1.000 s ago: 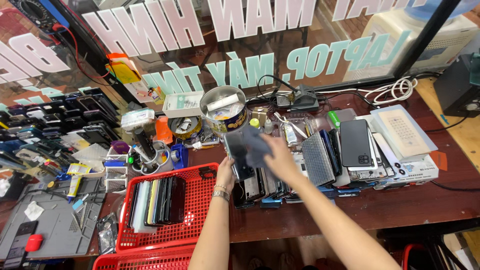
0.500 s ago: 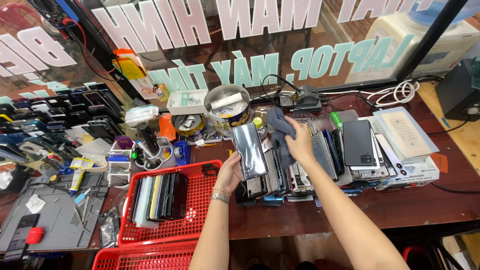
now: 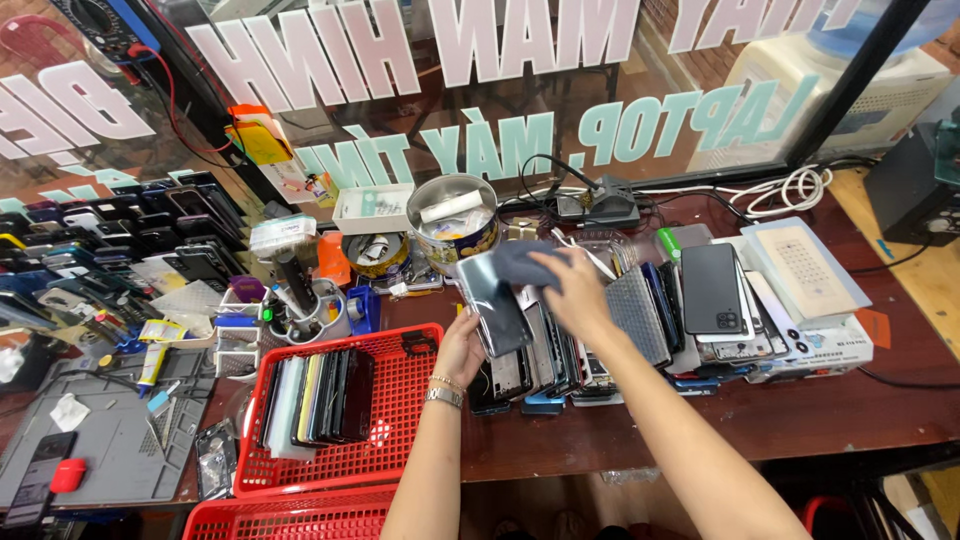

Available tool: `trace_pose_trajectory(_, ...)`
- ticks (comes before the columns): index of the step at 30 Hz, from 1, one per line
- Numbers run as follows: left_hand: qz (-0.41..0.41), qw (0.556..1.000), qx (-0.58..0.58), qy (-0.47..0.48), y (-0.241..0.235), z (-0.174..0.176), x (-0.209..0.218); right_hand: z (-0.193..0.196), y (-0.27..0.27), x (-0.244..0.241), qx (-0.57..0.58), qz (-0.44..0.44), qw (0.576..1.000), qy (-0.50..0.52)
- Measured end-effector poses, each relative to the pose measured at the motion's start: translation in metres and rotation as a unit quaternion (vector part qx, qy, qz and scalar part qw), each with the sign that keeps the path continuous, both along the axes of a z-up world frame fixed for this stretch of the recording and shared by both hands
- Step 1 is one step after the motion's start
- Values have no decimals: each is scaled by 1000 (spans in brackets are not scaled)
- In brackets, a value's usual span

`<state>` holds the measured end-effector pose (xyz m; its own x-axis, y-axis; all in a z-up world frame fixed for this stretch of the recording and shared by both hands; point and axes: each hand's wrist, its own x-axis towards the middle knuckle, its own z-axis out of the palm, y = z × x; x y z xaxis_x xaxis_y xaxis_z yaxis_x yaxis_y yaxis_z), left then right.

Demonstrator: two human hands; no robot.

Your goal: The person wipes multiple mobile phones with a gray cloth, handling them one at a time. They pick up each phone, wipe the front and back surfaces, and place the cleaned phones into a red basket. The process repeats for several devices on a cluttered workbench.

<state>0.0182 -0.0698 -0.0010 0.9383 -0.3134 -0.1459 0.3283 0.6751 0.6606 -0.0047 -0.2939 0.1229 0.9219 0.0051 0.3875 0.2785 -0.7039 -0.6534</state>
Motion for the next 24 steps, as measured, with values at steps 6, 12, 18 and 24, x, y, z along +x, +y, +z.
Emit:
trace_pose_trajectory(6, 60, 998, -15, -31, -5, 0, 6, -50, 7, -25, -96, 104, 989, -35)
trace_pose_trajectory(12, 56, 998, -32, 21, 2, 17, -3, -82, -38, 19, 299, -21, 933, 198)
trace_pose_trajectory(18, 21, 981, 188, -34, -31, 13, -3, -84, -13, 8, 577, 39, 719, 385)
trace_pose_trajectory(24, -20, 969, 228, -94, -22, 12, 0, -81, -24, -5, 536, 85, 722, 429)
